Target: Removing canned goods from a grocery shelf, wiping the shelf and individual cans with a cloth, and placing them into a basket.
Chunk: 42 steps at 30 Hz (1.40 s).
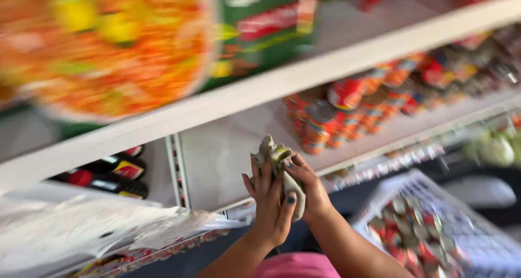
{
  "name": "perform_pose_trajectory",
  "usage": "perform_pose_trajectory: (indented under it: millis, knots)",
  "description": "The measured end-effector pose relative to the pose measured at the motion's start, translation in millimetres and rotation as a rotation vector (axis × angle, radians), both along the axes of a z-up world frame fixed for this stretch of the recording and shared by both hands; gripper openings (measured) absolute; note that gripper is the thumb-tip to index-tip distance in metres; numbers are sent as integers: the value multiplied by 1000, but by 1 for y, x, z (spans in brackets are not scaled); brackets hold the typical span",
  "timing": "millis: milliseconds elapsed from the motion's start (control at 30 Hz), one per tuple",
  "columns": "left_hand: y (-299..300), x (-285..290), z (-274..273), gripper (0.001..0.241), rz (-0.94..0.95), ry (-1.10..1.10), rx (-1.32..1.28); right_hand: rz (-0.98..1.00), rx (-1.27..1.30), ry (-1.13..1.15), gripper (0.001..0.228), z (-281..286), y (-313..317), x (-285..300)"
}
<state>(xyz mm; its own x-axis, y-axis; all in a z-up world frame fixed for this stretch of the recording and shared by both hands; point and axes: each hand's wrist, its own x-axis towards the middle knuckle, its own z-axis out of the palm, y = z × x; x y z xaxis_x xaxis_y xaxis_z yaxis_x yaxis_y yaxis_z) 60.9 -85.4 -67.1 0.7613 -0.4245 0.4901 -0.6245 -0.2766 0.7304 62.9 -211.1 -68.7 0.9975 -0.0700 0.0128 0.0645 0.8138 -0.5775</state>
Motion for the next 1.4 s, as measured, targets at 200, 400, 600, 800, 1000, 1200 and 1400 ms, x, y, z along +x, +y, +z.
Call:
perform_pose_trajectory:
  millis: [200, 400, 600, 800, 1000, 1200, 1400]
  knots:
    - [-43, -46, -31, 73, -395, 89, 140, -279, 27, 125, 77, -34, -37, -116]
    - [-105, -91, -83, 95, -721, 503, 325, -381, 184, 560, 99, -146, -129, -246]
    - [-150, -134, -147, 96, -594, 358, 974, -818, -164, 1216, 81, -264, -252, -316]
    - [-177, -176, -181, 76, -728, 379, 1293, 32, -1203, 1367, 59, -465, -280, -346]
    - [-160, -215, -207, 71, -608, 329, 1115, 147, -1258, 1491, 50, -427, -279, -279]
    - [-154, -219, -191, 72, -494, 379, 1030, -89, -1202, 1367, 62, -364, -293, -288]
    - [-184, -234, -135, 103, -414, 649, 465, -135, -743, 738, 59, -189, -272, -303]
